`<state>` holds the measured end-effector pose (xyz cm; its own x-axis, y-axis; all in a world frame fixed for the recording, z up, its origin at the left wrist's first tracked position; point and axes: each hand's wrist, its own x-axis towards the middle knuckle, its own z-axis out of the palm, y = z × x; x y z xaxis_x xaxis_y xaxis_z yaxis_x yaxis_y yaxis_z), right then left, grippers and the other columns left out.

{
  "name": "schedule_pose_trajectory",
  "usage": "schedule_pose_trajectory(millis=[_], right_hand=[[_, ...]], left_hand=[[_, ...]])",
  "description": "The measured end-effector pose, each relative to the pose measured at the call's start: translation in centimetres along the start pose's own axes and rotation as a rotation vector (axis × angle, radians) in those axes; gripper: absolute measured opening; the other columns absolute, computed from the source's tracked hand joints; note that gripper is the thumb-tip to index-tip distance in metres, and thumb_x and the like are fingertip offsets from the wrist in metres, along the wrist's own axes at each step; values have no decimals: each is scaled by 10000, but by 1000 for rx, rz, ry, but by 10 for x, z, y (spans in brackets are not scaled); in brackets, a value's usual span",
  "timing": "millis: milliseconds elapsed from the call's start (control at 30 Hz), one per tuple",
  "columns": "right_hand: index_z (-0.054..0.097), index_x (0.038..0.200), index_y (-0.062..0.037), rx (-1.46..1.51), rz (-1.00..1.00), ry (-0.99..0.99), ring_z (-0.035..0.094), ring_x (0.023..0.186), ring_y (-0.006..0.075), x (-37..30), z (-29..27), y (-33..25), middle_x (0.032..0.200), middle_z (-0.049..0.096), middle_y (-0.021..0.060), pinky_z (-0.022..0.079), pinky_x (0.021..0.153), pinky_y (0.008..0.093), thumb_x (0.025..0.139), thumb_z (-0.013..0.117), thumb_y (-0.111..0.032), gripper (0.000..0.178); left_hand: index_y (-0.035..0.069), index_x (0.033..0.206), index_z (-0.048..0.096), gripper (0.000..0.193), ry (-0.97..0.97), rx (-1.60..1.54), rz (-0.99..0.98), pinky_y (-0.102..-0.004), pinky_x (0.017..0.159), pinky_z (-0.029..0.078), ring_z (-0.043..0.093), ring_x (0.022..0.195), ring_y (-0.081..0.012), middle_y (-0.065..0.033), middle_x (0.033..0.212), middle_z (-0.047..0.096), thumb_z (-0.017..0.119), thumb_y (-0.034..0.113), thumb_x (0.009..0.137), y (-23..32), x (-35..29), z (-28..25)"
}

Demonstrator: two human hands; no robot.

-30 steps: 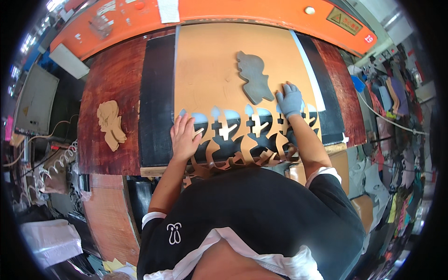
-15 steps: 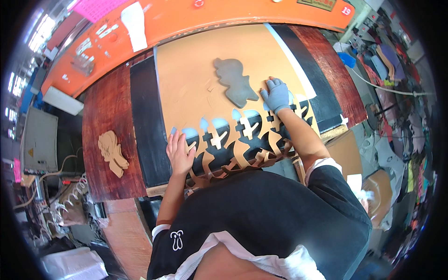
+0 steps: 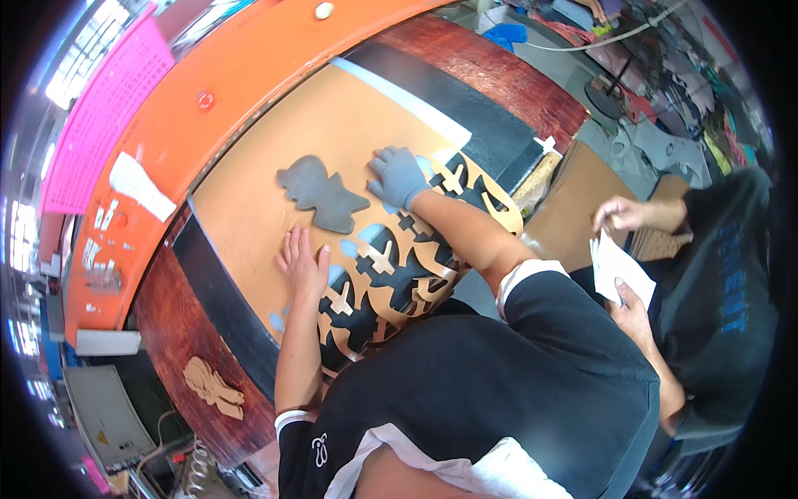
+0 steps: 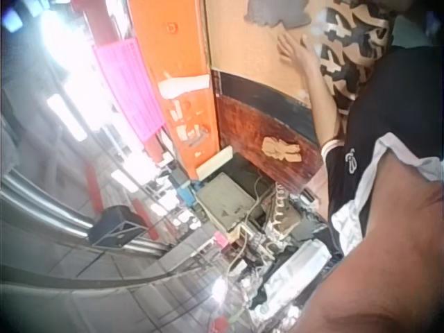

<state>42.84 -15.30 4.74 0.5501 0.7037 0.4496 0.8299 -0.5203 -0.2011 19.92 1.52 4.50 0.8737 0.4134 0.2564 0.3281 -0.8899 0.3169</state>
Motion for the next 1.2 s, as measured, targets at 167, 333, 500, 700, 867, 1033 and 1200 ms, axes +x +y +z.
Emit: schedule_pose_trajectory(millis=[167, 333, 500, 700, 867, 1033, 1200], right_hand=[[648, 912, -89, 76, 44, 21, 521, 1012, 260, -1, 0, 2, 1007, 587, 99, 392, 843, 405, 752, 597, -390, 346], [643, 878, -70, 32, 54, 16, 515, 977, 262, -2, 0, 1, 988, 581, 109, 385, 842, 404, 742, 567, -381, 347], [636, 905, -54, 56, 65, 5, 508, 986, 250, -2, -2, 0, 1015, 580, 107, 386, 835, 386, 752, 572, -355, 343], [633, 914, -41, 95, 41, 57, 513, 994, 253, -3, -1, 1, 1023, 581, 107, 385, 847, 385, 751, 582, -339, 343], [633, 919, -40, 99, 51, 35, 512, 1021, 257, -3, 2, 1, 1034, 581, 112, 384, 857, 388, 748, 590, -340, 347], [633, 923, -42, 93, 51, 30, 511, 1028, 258, -3, -1, 0, 1041, 580, 115, 382, 860, 391, 762, 586, -350, 351], [635, 911, -51, 91, 64, 47, 512, 1031, 261, -3, -3, 0, 1041, 584, 114, 388, 855, 398, 762, 586, -345, 334]], left_hand=[[78, 1299, 477, 503, -21, 145, 8, -495, 1054, 215, 302, 1334, -293, -125, 1418, 387, 564, 305, 858, -6, 4, 20], [71, 1288, 488, 494, -1, 177, 38, -496, 1042, 232, 320, 1323, -300, -123, 1411, 399, 560, 302, 858, -9, 4, 20], [67, 1279, 492, 479, 13, 147, 42, -498, 1039, 233, 320, 1323, -306, -122, 1415, 395, 555, 292, 860, -8, 4, 20], [67, 1276, 495, 473, 0, 128, 18, -487, 1047, 220, 316, 1324, -306, -122, 1415, 394, 562, 274, 856, -4, 2, 15], [66, 1267, 502, 468, 6, 117, 10, -484, 1049, 217, 319, 1319, -311, -126, 1413, 396, 571, 266, 850, -4, 1, 16], [57, 1254, 509, 459, 26, 122, 36, -485, 1049, 221, 330, 1308, -327, -134, 1404, 404, 571, 267, 850, -7, 1, 19], [49, 1247, 511, 470, 47, 137, 57, -488, 1038, 241, 340, 1301, -324, -139, 1388, 417, 579, 279, 843, -7, 2, 20]])
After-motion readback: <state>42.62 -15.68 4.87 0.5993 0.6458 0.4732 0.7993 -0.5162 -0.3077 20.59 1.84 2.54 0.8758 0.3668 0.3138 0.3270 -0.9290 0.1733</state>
